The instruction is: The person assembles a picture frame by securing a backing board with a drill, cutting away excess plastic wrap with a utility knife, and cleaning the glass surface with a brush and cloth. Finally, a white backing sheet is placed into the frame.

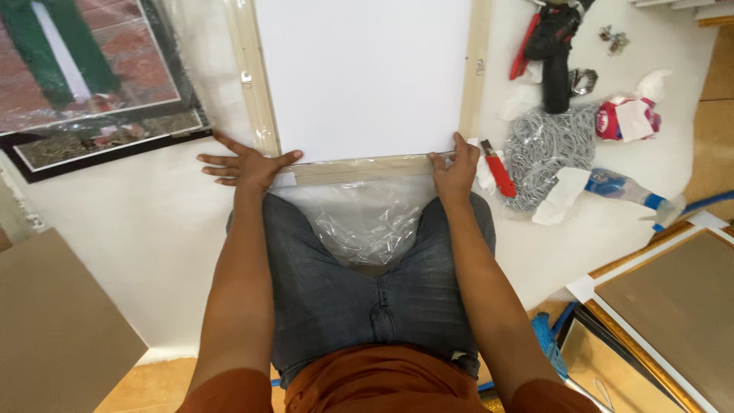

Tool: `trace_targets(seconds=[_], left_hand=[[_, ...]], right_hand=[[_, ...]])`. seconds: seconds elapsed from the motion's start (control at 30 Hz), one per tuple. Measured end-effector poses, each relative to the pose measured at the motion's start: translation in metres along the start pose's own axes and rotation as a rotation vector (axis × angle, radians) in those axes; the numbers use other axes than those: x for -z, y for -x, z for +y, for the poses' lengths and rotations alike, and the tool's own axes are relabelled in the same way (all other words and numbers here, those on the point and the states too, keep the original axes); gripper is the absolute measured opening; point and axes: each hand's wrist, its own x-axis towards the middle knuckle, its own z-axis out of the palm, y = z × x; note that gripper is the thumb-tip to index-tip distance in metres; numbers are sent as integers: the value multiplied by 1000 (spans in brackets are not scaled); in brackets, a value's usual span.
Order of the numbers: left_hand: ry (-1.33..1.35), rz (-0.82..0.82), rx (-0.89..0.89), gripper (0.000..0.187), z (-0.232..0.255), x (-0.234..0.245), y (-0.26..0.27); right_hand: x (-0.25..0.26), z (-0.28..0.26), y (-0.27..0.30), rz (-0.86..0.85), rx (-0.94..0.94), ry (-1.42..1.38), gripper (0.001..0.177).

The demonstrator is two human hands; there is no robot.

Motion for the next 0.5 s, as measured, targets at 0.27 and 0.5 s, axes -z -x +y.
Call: trace_targets(seconds=[0.27,0.5], left_hand=[[22,11,-31,175,-1,0,2],[30,4,-22,176,1,-2,1]], right_hand=[[1,-3,-2,7,72,80,67],[-3,15,-2,74,-28,-66,51]])
